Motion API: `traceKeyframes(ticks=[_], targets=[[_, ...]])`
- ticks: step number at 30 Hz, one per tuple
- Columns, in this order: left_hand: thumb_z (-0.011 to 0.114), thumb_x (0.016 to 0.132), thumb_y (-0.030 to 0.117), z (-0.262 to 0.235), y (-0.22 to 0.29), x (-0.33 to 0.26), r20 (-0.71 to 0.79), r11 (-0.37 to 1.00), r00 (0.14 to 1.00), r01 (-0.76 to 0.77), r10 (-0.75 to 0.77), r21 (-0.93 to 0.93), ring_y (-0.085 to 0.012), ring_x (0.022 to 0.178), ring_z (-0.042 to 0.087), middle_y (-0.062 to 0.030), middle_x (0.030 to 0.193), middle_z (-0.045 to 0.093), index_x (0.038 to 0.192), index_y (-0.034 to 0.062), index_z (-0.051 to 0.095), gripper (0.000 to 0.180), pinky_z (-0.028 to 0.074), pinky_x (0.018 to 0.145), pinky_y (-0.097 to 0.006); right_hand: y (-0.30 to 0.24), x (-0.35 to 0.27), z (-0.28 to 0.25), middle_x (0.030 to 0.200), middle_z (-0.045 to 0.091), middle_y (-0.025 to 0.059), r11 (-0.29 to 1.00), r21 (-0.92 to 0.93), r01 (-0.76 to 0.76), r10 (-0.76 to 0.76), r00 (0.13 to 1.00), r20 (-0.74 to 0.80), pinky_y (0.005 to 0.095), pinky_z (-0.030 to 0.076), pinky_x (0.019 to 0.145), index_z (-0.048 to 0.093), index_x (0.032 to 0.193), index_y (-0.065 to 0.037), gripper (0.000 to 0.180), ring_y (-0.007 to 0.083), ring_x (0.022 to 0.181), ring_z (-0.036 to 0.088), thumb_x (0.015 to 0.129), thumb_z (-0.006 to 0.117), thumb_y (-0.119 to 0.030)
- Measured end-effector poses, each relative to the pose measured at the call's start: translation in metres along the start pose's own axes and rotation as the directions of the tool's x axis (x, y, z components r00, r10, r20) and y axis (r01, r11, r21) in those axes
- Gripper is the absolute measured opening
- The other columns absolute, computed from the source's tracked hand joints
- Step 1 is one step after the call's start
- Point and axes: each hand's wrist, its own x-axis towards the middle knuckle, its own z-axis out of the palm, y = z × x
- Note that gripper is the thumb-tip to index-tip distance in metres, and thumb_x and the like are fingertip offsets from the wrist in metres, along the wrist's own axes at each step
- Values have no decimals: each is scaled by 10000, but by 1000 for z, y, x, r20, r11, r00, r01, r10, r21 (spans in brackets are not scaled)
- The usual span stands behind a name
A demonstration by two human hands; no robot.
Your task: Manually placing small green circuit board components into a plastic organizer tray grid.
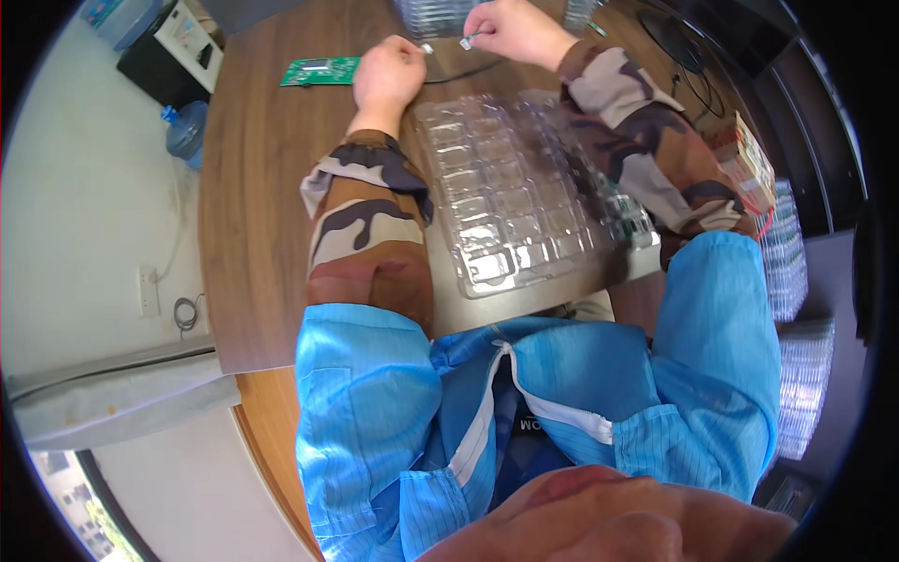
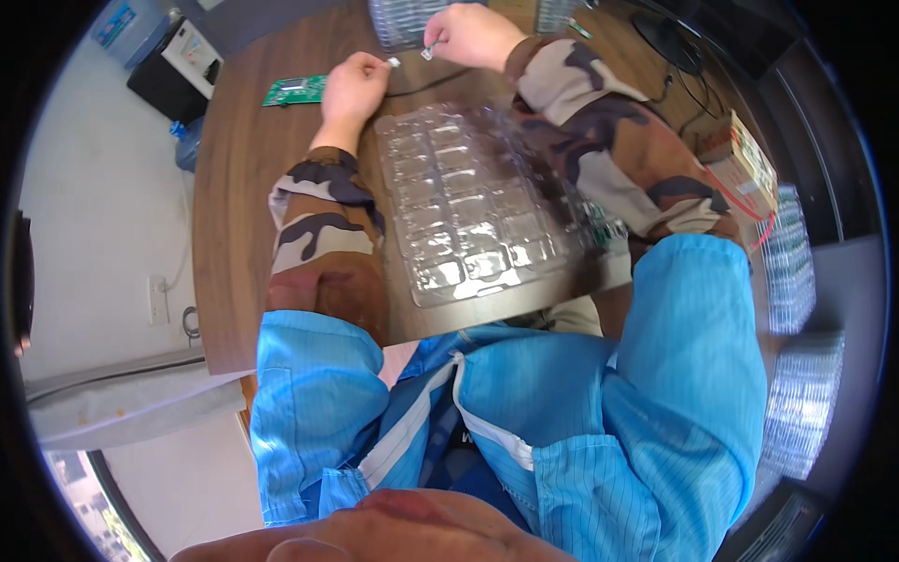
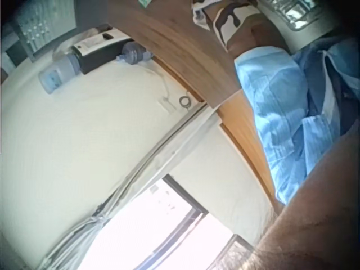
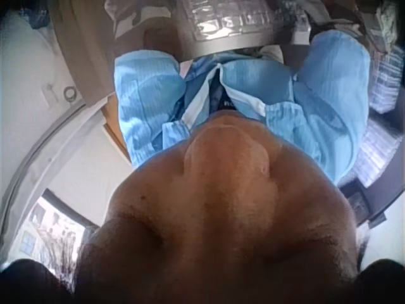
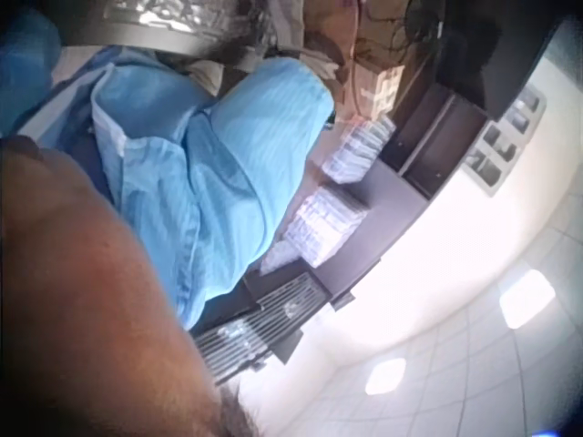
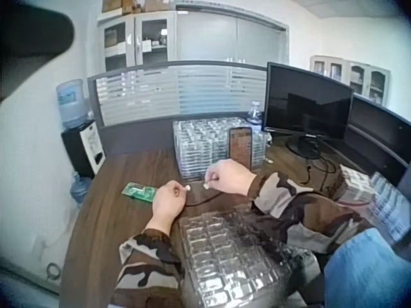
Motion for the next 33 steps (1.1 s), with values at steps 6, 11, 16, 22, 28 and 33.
traceKeyframes(ticks=[6, 11, 16, 22, 28, 33], targets=[[536, 726, 306, -5, 0, 0, 34, 1000, 999, -5, 4, 25, -273, 768, 573, -76, 768, 618, 786, 119, 607, 209, 448, 667, -354, 45, -54, -39, 640, 608, 41, 901, 181, -393, 305, 873, 380, 252, 442, 577, 630, 739, -25, 137, 108, 621, 558, 699, 630, -156], [553, 723, 304, 1, -1, 4, 48, 999, 998, -50, 51, -19, -254, 734, 575, -62, 732, 614, 786, 109, 607, 211, 444, 651, -340, 62, -88, -48, 674, 615, 72, 934, 106, -341, 307, 918, 252, 281, 447, 587, 621, 757, -16, 155, 166, 634, 577, 699, 617, -160], [550, 725, 309, -2, -7, 2, 61, 1000, 998, -24, 24, 0, -238, 727, 578, -49, 730, 617, 787, 106, 608, 220, 443, 643, -331, 37, -120, -70, 718, 594, 79, 983, 127, -129, 91, 960, 266, 268, 459, 610, 590, 769, -23, 79, 192, 642, 567, 721, 567, -81], [551, 728, 318, -4, -6, 1, 54, 999, 998, -27, 26, 25, -233, 733, 579, -45, 739, 618, 793, 106, 611, 230, 442, 647, -329, -11, -170, -75, 834, 561, 89, 986, -160, 49, 18, 920, 391, 343, 441, 670, 576, 852, -37, 173, 277, 754, 550, 680, 585, -54], [560, 729, 313, -1, -4, 5, 60, 999, 997, -44, 42, 21, -234, 736, 579, -45, 744, 619, 796, 107, 611, 222, 442, 645, -326, -7, -172, -67, 876, 531, 90, 972, -223, 71, 20, 924, 381, 361, 437, 682, 552, 867, -37, 207, 282, 771, 543, 665, 595, -39], [563, 727, 315, -6, -7, 2, 42, 999, 999, -22, 21, 28, -236, 737, 579, -49, 746, 618, 795, 113, 609, 218, 444, 648, -327, -11, -161, -70, 781, 494, 86, 995, -98, -4, 43, 917, 397, 348, 424, 627, 511, 766, -26, 161, 253, 717, 540, 647, 619, -33]])
